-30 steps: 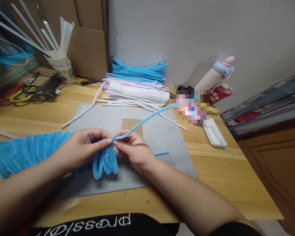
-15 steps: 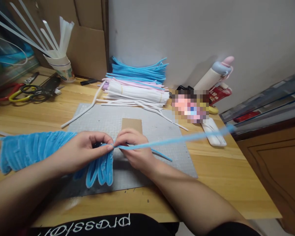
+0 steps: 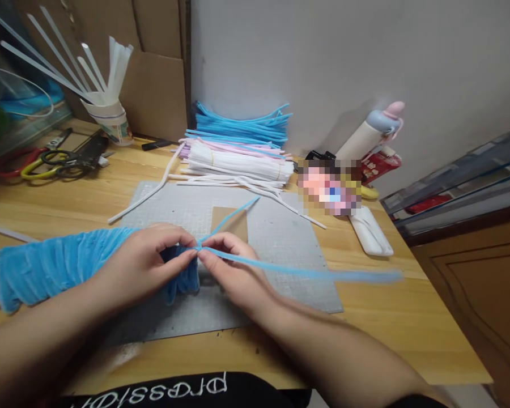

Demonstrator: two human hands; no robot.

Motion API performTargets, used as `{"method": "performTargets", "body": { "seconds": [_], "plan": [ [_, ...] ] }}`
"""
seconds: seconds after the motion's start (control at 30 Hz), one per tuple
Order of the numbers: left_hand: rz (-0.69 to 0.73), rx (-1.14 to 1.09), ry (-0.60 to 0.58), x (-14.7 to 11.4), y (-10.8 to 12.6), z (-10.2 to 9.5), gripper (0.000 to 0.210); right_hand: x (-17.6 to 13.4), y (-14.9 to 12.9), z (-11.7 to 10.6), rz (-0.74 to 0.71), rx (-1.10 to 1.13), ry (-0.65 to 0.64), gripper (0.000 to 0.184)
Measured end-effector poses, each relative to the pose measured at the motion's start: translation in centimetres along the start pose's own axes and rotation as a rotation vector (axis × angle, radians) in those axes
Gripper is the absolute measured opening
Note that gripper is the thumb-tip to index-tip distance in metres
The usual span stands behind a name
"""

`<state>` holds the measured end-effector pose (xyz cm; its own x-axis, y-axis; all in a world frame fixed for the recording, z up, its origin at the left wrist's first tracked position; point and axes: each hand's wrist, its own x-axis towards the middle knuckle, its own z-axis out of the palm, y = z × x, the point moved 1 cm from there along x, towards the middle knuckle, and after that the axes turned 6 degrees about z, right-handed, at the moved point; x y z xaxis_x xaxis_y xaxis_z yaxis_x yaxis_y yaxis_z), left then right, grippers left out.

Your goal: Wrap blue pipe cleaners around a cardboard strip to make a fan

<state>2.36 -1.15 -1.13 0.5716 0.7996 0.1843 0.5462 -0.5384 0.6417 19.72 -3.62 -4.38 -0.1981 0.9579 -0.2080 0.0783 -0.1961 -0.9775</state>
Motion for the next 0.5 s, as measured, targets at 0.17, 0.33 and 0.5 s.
{"method": "performTargets", "body": {
  "seconds": [0.17, 0.33, 0.5],
  "plan": [
    [0.107, 0.1, -0.04, -0.03, -0.25, 0.48, 0.014, 0.42, 0.23, 0.45, 0.202, 0.308, -0.039, 0.019],
    [0.167, 0.166, -0.032, -0.02, -0.4, 0.6, 0.014, 0.79, 0.21, 0.44, 0.34, 0.493, -0.161, 0.017],
    [0.109, 0.121, -0.014, 0.05, -0.33, 0.45, 0.014, 0.99, 0.42, 0.41, 0.31, 0.501, -0.149, 0.015]
  ]
}}
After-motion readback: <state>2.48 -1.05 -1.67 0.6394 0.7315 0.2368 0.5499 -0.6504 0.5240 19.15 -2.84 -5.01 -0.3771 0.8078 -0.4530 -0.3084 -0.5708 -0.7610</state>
